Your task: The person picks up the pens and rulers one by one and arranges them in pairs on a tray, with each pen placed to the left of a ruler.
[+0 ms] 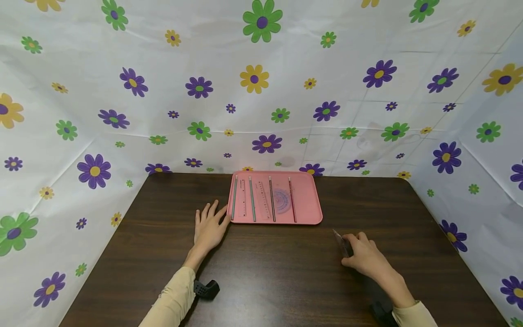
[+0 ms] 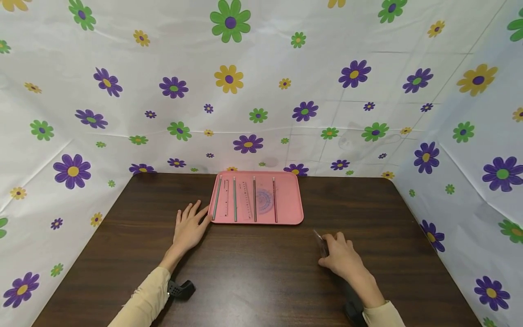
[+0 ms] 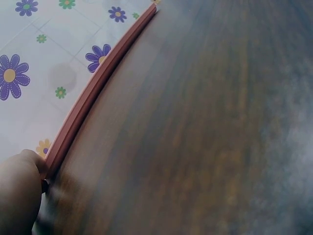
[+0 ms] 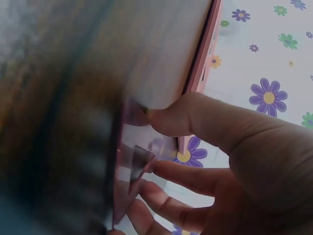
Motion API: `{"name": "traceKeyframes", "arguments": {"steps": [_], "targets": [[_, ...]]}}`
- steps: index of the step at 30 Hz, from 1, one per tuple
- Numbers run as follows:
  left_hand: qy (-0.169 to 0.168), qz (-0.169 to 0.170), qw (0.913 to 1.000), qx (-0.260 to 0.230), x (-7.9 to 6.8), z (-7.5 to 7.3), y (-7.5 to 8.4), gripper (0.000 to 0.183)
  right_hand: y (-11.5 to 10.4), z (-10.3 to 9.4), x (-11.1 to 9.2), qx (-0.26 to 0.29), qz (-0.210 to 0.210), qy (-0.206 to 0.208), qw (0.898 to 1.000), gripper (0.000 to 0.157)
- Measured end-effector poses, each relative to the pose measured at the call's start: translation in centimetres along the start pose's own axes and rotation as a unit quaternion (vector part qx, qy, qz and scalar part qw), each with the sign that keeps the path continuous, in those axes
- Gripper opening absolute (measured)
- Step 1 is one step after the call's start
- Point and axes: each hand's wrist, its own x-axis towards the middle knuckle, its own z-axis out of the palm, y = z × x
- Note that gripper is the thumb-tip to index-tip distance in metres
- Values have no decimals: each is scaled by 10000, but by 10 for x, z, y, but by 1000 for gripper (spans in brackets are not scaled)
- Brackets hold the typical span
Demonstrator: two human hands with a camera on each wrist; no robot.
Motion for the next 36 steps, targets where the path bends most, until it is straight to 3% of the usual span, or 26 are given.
{"name": "traceKeyframes", "arguments": {"steps": [12, 23, 28, 36], "targets": [[181, 40, 9998, -9, 0, 0, 1, 52, -2, 5, -4, 12, -7, 252, 9997, 68], [-16, -17, 10000, 61, 0, -1, 0, 54, -7, 1, 7, 201, -141, 608, 9979, 66], [30, 12, 10000, 78, 0, -1, 0, 54, -15, -1, 15, 316, -216, 901, 9952, 68], [90, 27, 9999, 70, 0, 0, 0, 53, -34, -10, 41, 480, -141, 978, 9940, 71]]}}
